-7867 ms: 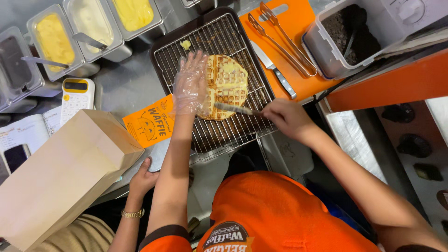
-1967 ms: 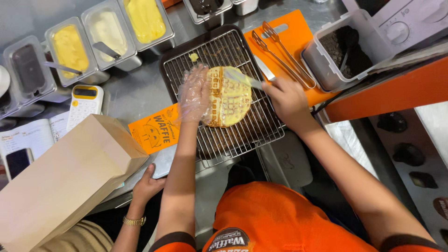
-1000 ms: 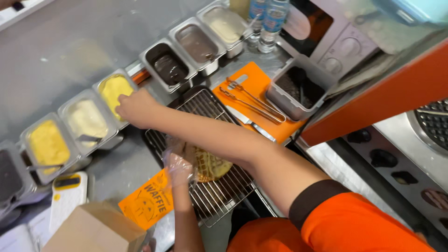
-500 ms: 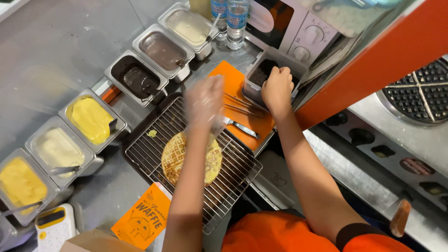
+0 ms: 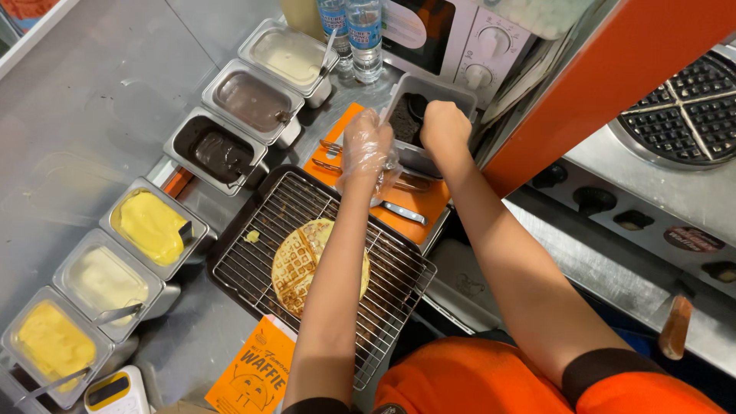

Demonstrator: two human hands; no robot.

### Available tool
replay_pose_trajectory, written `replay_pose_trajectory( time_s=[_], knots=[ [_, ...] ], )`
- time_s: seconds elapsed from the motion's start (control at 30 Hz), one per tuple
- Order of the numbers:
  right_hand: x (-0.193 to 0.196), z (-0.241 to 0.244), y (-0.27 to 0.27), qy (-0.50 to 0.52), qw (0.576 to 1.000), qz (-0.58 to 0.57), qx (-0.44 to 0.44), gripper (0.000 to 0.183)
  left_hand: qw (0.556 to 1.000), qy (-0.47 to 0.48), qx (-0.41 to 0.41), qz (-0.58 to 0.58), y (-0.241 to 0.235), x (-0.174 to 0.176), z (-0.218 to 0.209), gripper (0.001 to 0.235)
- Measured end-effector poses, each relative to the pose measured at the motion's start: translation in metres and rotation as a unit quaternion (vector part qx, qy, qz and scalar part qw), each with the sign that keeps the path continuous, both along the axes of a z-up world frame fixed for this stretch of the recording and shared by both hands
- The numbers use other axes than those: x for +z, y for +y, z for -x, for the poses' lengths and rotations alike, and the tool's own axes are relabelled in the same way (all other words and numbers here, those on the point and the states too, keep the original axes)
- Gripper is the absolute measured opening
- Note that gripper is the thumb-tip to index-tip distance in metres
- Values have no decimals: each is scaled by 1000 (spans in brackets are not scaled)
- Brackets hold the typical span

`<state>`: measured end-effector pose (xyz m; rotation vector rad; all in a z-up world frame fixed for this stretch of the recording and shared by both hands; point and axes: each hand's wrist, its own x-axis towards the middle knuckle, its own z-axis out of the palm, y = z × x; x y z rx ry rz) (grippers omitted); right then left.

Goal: The person places a cooked waffle on a wire rack, spreads a yellow topping, and adds a dark crumbly topping. They fold the waffle in half and place it into a paper bag. The person then stirs a batter in a container and closes it.

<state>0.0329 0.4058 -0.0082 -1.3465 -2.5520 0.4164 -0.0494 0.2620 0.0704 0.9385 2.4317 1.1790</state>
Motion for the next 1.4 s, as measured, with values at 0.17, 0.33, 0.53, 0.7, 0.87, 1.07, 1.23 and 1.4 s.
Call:
replay_pose_trajectory(
  time_s=[0.17,0.33,0.53,0.7,0.87,1.07,1.23,1.4],
  knots=[
    [21,10,13,-5,994,-75,73,16,999,-36,13,2,-1,-3,6,20],
    [22,10,5,-16,988,-97,121,16,999,-33,12,5,-4,-19,15,21],
    [10,-6,-2,5,988,91,124,25,999,-16,9,-28,-1,-30,19,23],
    [-2,-5,13,58,978,134,148,18,999,-32,10,-34,0,-32,21,25],
    [8,-17,4,128,961,237,67,20,999,-43,25,-19,0,-31,22,28],
    [31,-26,-11,250,910,332,-8,38,999,-11,22,31,-7,-16,19,35],
    [31,-29,-12,352,874,334,-10,35,999,29,32,-21,-48,14,4,29],
    [38,-44,-36,428,784,442,84,45,970,125,184,-93,-139,38,-46,24]
  ],
)
